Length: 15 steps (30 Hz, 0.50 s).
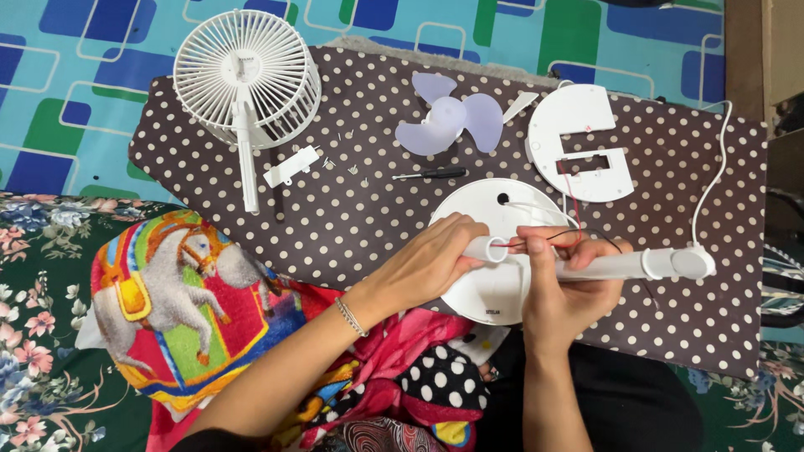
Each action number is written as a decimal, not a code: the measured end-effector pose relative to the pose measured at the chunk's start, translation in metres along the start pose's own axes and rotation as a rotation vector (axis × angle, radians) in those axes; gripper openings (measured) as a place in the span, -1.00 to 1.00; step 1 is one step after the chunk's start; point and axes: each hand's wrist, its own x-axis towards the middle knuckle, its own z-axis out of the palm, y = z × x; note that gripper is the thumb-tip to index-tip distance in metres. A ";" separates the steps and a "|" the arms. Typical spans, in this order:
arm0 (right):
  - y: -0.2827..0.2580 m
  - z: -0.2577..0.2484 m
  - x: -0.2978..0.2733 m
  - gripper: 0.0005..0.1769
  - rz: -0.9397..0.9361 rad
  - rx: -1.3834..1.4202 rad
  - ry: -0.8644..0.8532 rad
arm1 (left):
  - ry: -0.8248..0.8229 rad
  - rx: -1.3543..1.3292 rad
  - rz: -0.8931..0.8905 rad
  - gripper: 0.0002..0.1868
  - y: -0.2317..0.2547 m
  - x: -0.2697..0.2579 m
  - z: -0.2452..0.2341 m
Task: The person assembles a white electric fan by connecting the base to the neck, threading wires through the stand, and attaching the fan head. They use a screwdriver to secure components and align the parts.
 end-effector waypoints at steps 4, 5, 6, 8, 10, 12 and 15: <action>-0.013 -0.007 0.002 -0.74 0.124 0.145 -0.056 | 0.044 0.002 0.057 -0.54 -0.012 -0.019 0.006; -0.018 -0.011 0.005 -0.81 0.169 0.173 -0.074 | 0.050 0.016 0.084 -0.52 -0.012 -0.023 0.007; -0.022 -0.013 0.007 -0.87 0.215 0.202 -0.093 | 0.055 0.030 0.109 -0.50 -0.012 -0.027 0.008; -0.027 -0.018 0.012 -0.92 0.258 0.180 -0.090 | 0.061 0.032 0.135 -0.44 -0.014 -0.033 0.011; -0.032 -0.026 0.014 -0.80 0.323 0.238 -0.020 | 0.077 0.029 0.167 -0.40 -0.016 -0.037 0.014; -0.036 -0.036 0.014 -0.63 0.401 0.380 0.117 | 0.106 0.029 0.209 -0.38 -0.016 -0.039 0.017; -0.038 -0.044 0.011 -0.59 0.053 0.078 0.089 | 0.092 0.060 0.175 -0.38 -0.016 -0.038 0.016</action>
